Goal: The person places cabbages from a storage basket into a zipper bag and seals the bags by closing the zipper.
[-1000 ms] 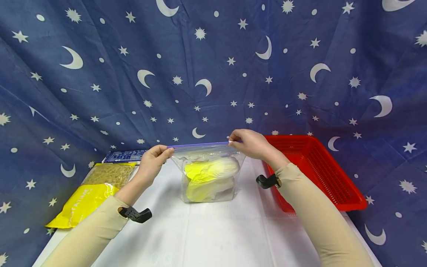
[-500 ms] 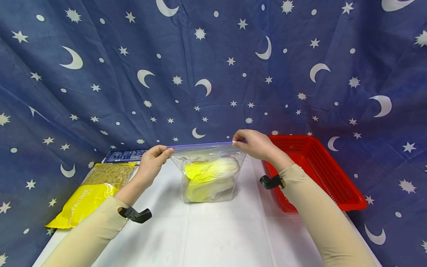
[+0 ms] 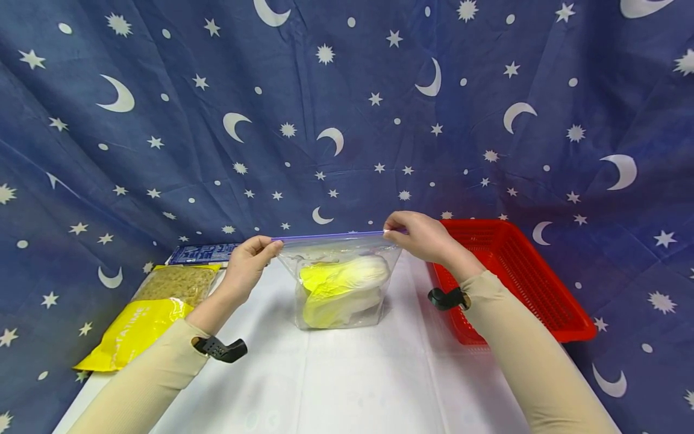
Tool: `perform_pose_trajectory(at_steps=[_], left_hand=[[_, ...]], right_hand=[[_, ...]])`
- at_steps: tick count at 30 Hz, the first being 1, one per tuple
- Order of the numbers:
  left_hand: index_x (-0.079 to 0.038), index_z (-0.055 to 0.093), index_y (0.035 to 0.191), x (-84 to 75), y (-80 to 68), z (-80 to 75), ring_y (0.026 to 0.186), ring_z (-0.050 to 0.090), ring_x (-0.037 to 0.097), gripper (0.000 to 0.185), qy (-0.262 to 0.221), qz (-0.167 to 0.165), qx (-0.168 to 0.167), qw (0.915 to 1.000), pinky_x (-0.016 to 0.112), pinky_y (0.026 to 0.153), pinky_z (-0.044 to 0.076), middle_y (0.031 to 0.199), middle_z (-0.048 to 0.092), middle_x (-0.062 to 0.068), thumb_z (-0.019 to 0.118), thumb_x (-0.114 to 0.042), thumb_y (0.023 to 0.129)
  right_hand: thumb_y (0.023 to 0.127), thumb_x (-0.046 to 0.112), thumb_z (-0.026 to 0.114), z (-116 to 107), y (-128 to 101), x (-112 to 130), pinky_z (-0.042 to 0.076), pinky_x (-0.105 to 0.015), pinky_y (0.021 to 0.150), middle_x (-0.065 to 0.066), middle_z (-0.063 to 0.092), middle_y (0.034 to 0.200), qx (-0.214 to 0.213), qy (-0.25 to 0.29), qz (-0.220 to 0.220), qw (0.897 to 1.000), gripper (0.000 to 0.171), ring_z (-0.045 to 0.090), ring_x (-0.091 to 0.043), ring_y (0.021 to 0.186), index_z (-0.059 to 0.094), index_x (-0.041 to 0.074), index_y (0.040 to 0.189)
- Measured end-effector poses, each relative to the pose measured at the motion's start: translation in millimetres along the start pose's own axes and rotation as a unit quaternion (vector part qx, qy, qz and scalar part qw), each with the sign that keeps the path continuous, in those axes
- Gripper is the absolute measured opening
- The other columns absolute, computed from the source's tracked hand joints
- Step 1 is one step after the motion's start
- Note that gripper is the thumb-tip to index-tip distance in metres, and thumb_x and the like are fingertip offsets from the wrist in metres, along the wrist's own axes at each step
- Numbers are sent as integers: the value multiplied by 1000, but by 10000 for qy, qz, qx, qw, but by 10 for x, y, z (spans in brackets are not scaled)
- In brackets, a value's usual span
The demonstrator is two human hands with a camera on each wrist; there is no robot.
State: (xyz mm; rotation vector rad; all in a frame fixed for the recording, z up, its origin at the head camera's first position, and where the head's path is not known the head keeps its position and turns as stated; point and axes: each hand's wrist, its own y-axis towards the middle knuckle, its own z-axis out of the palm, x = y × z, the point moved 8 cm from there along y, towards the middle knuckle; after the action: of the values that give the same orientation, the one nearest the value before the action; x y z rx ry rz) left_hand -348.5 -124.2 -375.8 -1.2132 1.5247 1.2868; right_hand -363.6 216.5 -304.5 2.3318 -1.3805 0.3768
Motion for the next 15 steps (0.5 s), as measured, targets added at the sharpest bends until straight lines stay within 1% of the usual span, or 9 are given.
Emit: perform_pose_trajectory(at_steps=[5, 12, 15], left_hand=[[-7, 69, 101, -11, 1, 7, 95, 52, 23, 38, -37, 24, 60, 10000, 36, 80, 47, 99, 62, 5, 73, -44, 95], [-5, 69, 101, 28, 10, -16, 96, 53, 22, 38, -45, 0, 20, 10000, 45, 89, 49, 100, 63, 5, 73, -43, 95], [-6, 69, 100, 29, 7, -25, 96, 53, 22, 38, -20, -2, -18, 10000, 43, 87, 49, 99, 64, 5, 73, -43, 95]], right_hand=[[98, 25, 72, -19, -16, -30, 58, -37, 79, 0, 68, 99, -67, -16, -31, 10000, 13, 61, -20, 85, 71, 16, 107], [98, 25, 72, -34, -27, -53, 58, -40, 80, 0, 69, 101, -66, -86, -40, 9999, 14, 60, -20, 87, 72, 16, 109], [97, 24, 72, -46, -35, -55, 58, -42, 82, -1, 70, 104, -98, -134, -67, 9998, 15, 61, -20, 90, 72, 16, 109]])
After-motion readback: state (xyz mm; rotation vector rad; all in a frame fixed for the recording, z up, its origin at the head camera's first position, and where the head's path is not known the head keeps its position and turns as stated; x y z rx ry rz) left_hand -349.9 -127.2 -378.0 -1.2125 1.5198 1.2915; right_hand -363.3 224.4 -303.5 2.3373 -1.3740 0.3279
